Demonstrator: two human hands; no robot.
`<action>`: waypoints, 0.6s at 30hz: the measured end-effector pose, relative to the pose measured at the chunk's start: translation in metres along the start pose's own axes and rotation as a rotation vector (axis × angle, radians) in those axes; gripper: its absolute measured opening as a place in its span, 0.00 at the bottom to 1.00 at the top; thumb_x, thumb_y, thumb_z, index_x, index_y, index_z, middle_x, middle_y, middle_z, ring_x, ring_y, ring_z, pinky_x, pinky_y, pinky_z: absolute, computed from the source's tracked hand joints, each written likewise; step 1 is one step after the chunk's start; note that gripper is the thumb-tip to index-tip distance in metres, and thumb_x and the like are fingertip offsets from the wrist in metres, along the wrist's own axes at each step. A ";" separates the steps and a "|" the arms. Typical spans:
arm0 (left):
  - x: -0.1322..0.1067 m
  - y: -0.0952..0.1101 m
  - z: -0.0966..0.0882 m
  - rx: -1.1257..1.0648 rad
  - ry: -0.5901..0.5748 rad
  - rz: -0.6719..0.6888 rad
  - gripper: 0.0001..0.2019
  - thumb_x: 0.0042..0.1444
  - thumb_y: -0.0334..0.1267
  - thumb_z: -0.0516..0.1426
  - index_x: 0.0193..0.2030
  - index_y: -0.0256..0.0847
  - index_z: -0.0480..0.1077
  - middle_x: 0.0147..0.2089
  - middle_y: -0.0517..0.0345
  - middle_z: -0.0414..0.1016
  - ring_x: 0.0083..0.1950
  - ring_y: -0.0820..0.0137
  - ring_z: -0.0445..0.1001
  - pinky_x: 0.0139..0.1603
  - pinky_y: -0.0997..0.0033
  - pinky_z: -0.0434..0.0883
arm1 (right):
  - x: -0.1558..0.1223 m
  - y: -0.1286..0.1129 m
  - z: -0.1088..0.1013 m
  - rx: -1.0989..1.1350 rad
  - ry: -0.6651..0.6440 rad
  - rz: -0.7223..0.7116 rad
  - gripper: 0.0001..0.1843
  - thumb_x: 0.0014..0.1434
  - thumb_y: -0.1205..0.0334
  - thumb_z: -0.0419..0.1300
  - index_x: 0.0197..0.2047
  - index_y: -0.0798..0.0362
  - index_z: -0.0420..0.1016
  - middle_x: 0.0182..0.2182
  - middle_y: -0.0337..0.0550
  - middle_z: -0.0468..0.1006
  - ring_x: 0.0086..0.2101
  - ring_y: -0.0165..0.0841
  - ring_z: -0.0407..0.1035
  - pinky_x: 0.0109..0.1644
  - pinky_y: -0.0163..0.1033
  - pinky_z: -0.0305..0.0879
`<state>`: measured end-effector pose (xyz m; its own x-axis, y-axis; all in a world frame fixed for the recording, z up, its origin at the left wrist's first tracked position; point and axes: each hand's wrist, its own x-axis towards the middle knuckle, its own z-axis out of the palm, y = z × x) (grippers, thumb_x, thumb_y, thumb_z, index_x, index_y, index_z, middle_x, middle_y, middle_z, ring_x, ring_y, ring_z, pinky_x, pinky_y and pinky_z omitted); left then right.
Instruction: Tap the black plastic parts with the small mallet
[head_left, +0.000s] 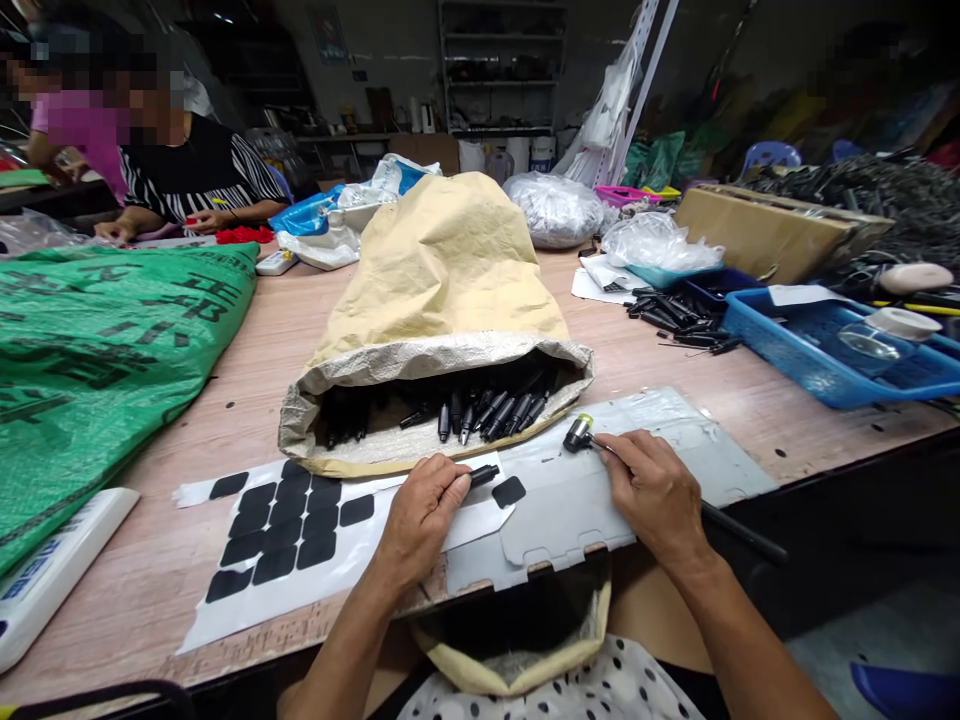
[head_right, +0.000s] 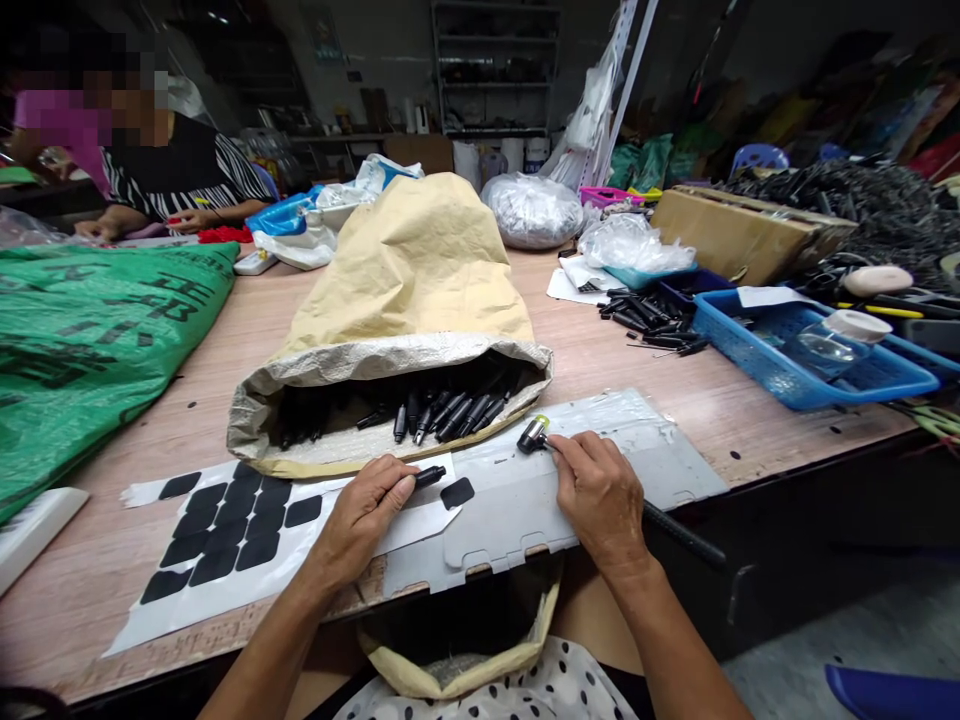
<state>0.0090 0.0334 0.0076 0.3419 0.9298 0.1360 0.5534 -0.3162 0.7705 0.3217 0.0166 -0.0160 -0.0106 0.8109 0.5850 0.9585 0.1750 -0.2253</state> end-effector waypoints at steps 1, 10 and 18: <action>0.000 0.001 0.000 0.010 -0.001 0.001 0.16 0.72 0.44 0.49 0.41 0.42 0.75 0.41 0.55 0.74 0.47 0.62 0.70 0.51 0.61 0.65 | 0.000 -0.001 0.000 -0.007 0.006 -0.002 0.13 0.65 0.67 0.59 0.50 0.49 0.80 0.35 0.42 0.78 0.40 0.37 0.71 0.48 0.42 0.66; 0.002 0.006 0.000 0.068 -0.007 -0.004 0.19 0.73 0.45 0.45 0.31 0.42 0.66 0.36 0.56 0.70 0.41 0.63 0.67 0.46 0.62 0.64 | -0.001 -0.001 0.001 -0.035 0.011 0.005 0.13 0.66 0.66 0.59 0.51 0.49 0.80 0.36 0.42 0.79 0.39 0.37 0.70 0.46 0.42 0.65; -0.044 0.051 0.003 -0.135 -0.260 0.013 0.14 0.73 0.46 0.47 0.48 0.46 0.71 0.41 0.58 0.76 0.41 0.67 0.73 0.42 0.70 0.67 | -0.002 -0.001 0.002 -0.046 0.006 0.008 0.13 0.66 0.66 0.59 0.51 0.49 0.80 0.36 0.41 0.78 0.39 0.37 0.69 0.46 0.41 0.64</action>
<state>0.0247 -0.0239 0.0395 0.5413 0.8408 -0.0041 0.4473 -0.2838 0.8482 0.3199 0.0152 -0.0183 -0.0015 0.8085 0.5885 0.9705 0.1431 -0.1941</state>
